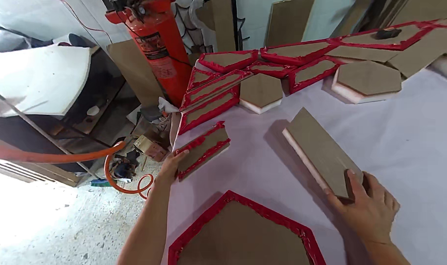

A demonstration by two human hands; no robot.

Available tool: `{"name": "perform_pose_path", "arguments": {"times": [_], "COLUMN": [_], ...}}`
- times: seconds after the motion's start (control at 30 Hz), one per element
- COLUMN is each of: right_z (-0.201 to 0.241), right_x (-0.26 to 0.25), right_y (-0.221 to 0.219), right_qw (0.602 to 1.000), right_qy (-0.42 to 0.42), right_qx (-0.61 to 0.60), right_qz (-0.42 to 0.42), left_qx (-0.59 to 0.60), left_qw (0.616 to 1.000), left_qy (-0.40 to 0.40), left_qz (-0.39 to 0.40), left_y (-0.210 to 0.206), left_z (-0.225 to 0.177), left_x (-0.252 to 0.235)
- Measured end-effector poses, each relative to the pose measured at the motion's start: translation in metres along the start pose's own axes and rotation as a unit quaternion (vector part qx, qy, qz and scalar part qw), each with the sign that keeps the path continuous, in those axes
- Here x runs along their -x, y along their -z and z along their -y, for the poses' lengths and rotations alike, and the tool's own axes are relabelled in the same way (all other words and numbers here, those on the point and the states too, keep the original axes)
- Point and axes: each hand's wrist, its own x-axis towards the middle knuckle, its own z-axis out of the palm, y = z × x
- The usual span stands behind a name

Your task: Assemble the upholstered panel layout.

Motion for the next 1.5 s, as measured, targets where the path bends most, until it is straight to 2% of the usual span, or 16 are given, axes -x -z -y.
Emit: {"name": "perform_pose_path", "arguments": {"times": [0.1, 0.2, 0.43, 0.9, 0.97, 1.07, 1.2, 1.33, 1.43, 1.5], "right_z": [0.0, 0.007, 0.003, 0.005, 0.005, 0.004, 0.005, 0.005, 0.008, 0.011], "right_x": [0.001, -0.001, 0.004, 0.003, 0.002, 0.002, 0.004, 0.002, 0.003, 0.003], "right_y": [-0.005, 0.001, -0.002, -0.002, -0.002, -0.003, -0.003, -0.003, 0.001, 0.002], "right_qw": [1.0, 1.0, 0.999, 1.0, 0.999, 0.999, 0.999, 1.0, 1.0, 1.0], "right_qy": [-0.005, -0.008, -0.006, -0.017, -0.016, -0.013, -0.018, -0.01, -0.01, -0.01], "right_qx": [0.005, 0.006, 0.021, 0.021, 0.023, 0.028, 0.023, 0.02, 0.013, 0.015], "right_qz": [-0.007, 0.002, 0.023, 0.017, 0.015, 0.013, 0.018, 0.014, 0.022, 0.02], "left_qx": [-0.045, -0.083, -0.093, -0.084, -0.067, -0.015, 0.07, 0.022, -0.093, -0.208], "left_qw": [0.999, 0.997, 0.994, 0.994, 0.995, 0.997, 0.994, 0.989, 0.978, 0.951], "left_qy": [-0.006, -0.006, -0.056, -0.072, -0.075, -0.05, -0.041, -0.07, -0.083, -0.092], "left_qz": [0.022, -0.005, -0.014, -0.024, -0.01, 0.054, 0.075, 0.127, 0.169, 0.209], "left_y": [0.003, -0.002, 0.002, 0.004, 0.004, 0.007, 0.018, 0.046, 0.061, 0.067], "left_z": [-0.007, 0.0, 0.025, 0.03, 0.029, 0.025, 0.026, -0.007, -0.058, -0.093], "left_x": [-0.04, -0.058, -0.062, -0.065, -0.064, -0.053, -0.046, -0.04, -0.022, -0.013]}}
